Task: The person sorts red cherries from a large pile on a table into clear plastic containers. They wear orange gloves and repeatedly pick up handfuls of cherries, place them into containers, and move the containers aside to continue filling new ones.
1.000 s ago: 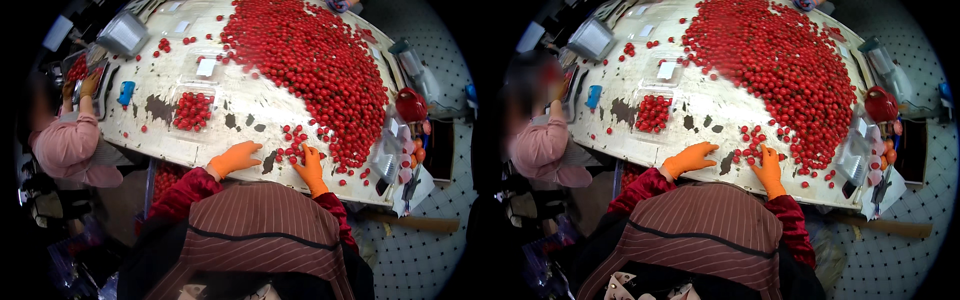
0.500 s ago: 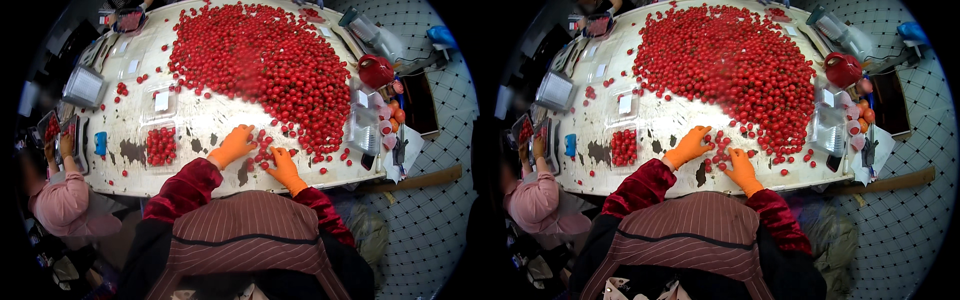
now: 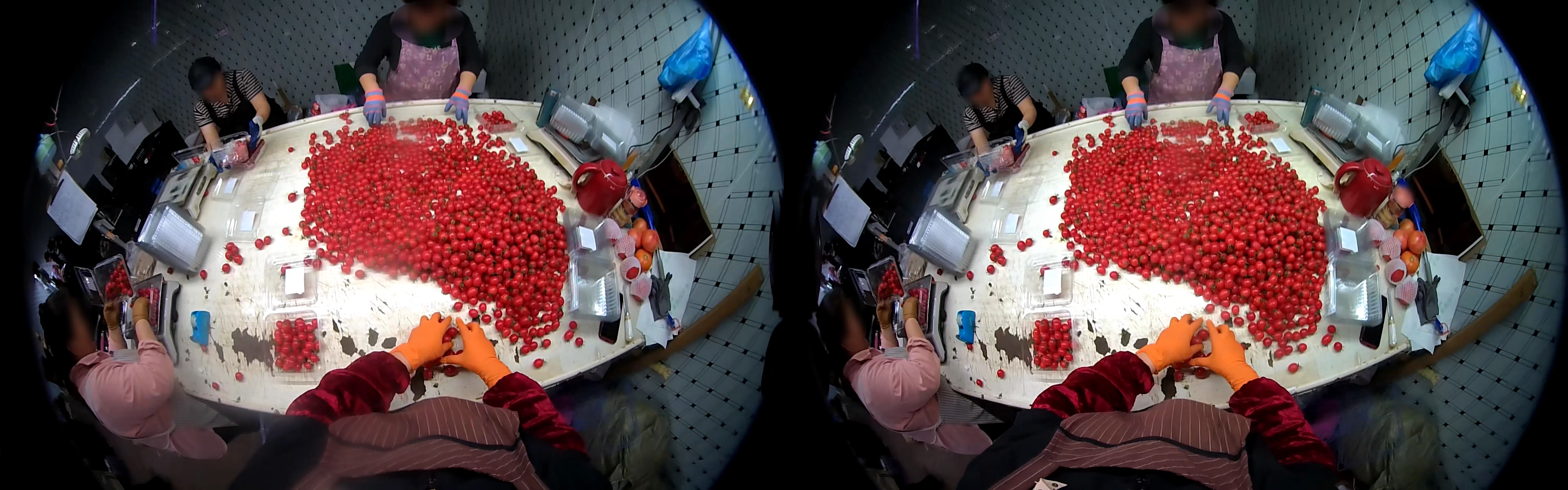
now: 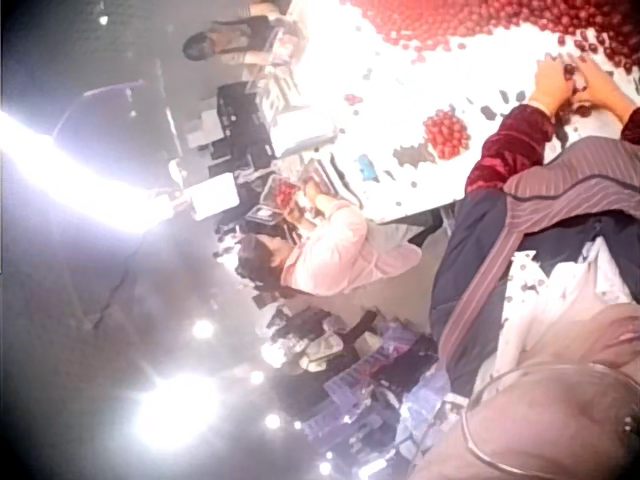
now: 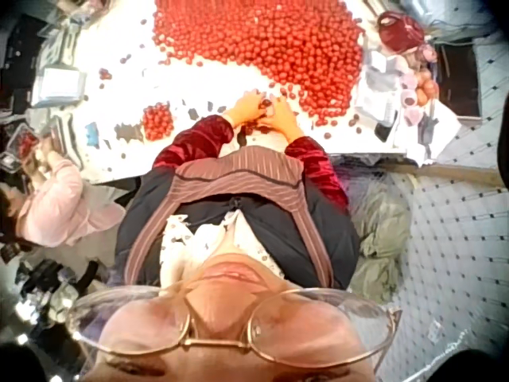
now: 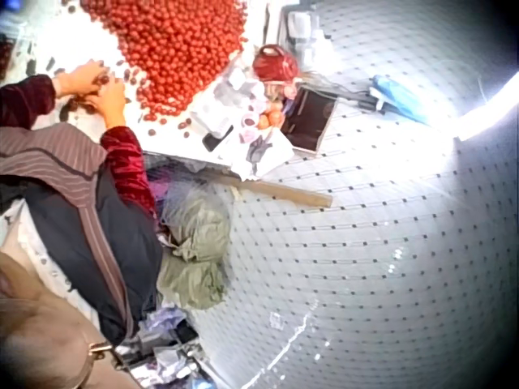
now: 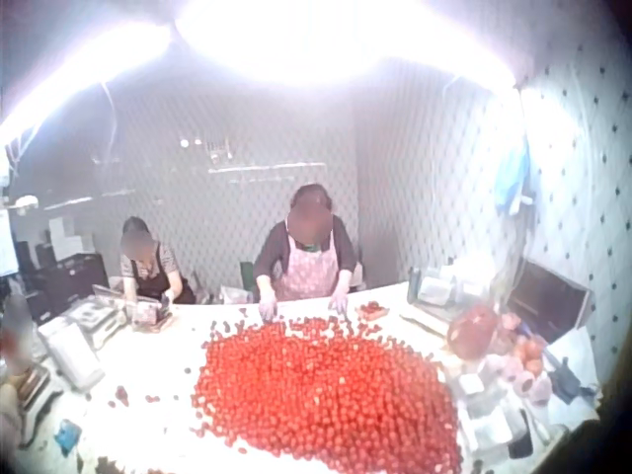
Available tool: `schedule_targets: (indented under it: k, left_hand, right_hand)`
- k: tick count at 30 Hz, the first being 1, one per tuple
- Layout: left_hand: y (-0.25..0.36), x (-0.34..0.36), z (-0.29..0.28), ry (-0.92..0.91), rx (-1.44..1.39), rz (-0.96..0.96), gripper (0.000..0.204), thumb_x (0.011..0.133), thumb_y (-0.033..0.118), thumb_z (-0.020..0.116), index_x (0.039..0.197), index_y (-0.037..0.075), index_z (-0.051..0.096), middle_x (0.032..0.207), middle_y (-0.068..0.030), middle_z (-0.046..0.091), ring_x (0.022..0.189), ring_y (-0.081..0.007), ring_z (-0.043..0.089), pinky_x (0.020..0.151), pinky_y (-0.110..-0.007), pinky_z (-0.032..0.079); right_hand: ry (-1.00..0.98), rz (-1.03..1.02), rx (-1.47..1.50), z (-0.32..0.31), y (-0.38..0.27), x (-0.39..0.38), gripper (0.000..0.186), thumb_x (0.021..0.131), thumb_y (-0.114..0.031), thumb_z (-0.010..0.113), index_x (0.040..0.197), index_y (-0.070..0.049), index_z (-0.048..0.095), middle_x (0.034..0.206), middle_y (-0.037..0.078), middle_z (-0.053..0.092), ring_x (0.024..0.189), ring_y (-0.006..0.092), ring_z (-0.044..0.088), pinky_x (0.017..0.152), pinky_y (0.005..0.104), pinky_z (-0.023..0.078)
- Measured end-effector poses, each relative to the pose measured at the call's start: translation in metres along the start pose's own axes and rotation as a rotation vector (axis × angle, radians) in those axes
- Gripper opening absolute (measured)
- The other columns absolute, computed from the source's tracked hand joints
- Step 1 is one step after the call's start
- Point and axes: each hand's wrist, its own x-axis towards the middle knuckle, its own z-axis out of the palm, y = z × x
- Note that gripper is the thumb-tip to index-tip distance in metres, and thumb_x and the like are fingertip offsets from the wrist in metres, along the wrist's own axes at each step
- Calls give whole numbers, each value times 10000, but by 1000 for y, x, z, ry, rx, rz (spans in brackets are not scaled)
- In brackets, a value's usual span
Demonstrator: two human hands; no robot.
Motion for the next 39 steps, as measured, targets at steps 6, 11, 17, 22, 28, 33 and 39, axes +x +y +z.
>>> schedule_targets:
  k: [6, 11, 17, 22, 28, 33, 39]
  left_hand:
    - [-19, -4, 7, 31, -172, 34, 415, 758, 265, 720, 1127, 94, 642, 1073, -196, 563, 1027, -420, 542, 876, -465, 477]
    - [-12, -39, 0, -56, -158, 79, 936, 658, 477, 837, 1392, 31, 465, 1294, -246, 504, 1163, -417, 505, 988, -448, 438]
    - [8, -75, -4, -131, -4, 55, 1291, 493, 264, 936, 1527, 80, 184, 1439, -205, 331, 1149, -467, 484, 920, -482, 497]
    - [14, -74, 17, -47, -165, -48, 1211, 523, 172, 894, 1515, 67, 208, 1413, -219, 350, 1157, -476, 485, 940, -490, 483]
    - [13, -70, 28, -37, -179, -97, 1088, 565, 55, 827, 1495, 118, 267, 1381, -212, 374, 1146, -466, 505, 902, -483, 510]
    - [14, -65, 33, -2, -186, -110, 1063, 573, 38, 816, 1491, 131, 290, 1326, -202, 409, 1111, -444, 525, 880, -488, 515]
    - [14, -54, 40, 60, -221, -104, 1015, 609, 47, 801, 1488, 158, 306, 1306, -181, 422, 1092, -428, 533, 852, -487, 523]
  right_hand:
    - [22, -154, -38, 10, 3, 16, 911, 559, -451, 889, 1335, -127, 539, 1211, 157, 516, 1141, 353, 516, 952, 426, 463]
    - [-42, -233, -103, 7, 21, -11, 1049, 501, -575, 879, 1374, -123, 513, 1291, 180, 494, 1174, 375, 493, 965, 450, 449]
    - [-35, -215, -196, 17, 21, -42, 1222, 469, -454, 927, 1491, -138, 336, 1326, 198, 446, 1164, 401, 472, 981, 470, 431]
    - [68, -127, -10, 37, 16, -43, 1150, 506, -289, 940, 1475, -113, 347, 1337, 209, 402, 1182, 404, 460, 951, 444, 464]
    - [93, -67, 28, 47, 14, -35, 1039, 545, -184, 891, 1441, -74, 375, 1284, 213, 392, 1156, 418, 484, 921, 437, 488]
    - [162, -57, 35, 63, 21, -29, 907, 604, -164, 808, 1419, -137, 410, 1253, 202, 400, 1129, 400, 498, 871, 434, 507]
    - [183, -31, 115, 67, 25, -23, 890, 632, -149, 779, 1430, -116, 387, 1230, 209, 408, 1076, 405, 525, 884, 425, 500]
